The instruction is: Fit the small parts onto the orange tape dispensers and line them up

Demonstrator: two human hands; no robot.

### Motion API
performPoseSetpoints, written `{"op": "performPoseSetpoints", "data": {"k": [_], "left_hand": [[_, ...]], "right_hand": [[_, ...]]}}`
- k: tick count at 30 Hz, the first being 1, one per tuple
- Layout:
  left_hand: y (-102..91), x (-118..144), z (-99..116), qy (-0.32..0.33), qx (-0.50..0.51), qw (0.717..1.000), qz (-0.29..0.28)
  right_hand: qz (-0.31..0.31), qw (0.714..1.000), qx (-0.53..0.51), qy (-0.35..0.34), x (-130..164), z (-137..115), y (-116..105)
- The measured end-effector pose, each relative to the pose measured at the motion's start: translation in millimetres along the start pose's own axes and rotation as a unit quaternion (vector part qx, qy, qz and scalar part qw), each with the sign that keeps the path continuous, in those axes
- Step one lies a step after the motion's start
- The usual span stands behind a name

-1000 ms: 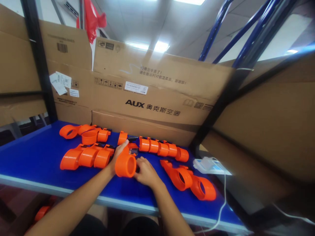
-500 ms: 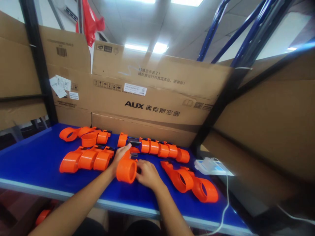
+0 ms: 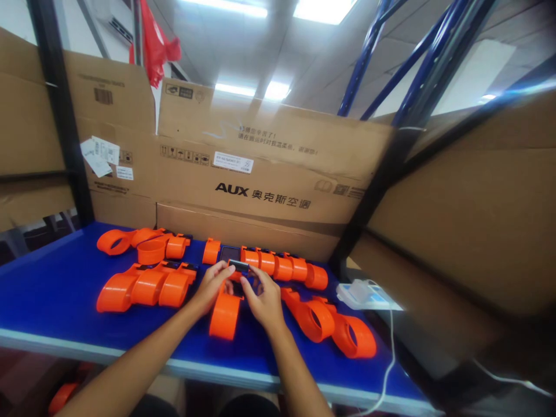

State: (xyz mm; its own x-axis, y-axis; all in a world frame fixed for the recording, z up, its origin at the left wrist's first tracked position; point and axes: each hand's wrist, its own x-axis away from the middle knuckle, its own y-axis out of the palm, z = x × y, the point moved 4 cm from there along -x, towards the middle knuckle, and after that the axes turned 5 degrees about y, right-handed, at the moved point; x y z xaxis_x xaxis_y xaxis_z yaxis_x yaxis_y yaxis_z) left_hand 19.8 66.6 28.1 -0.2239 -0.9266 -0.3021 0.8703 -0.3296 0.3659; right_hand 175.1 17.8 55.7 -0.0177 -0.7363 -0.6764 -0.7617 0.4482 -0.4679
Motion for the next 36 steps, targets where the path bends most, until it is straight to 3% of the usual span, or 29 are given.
{"op": "performPoseSetpoints", "data": {"k": [6,27,36], "left_hand": [[9.5,6,0,-0.022,0.013,0.999,-0.032],[4.0,7,-1,-0.025,-0.021,0.999,-0.008],[4.9,6,6,-0.040,0.054,0.996,0.060]], "right_hand": [[0.018,1.000,0.001,-0.016,3,1,0],[-0.018,0.999,-0.024,-0.022,5,-11,5],[-0.050,0.997,0.023,-0.057,2,-7,3]]}}
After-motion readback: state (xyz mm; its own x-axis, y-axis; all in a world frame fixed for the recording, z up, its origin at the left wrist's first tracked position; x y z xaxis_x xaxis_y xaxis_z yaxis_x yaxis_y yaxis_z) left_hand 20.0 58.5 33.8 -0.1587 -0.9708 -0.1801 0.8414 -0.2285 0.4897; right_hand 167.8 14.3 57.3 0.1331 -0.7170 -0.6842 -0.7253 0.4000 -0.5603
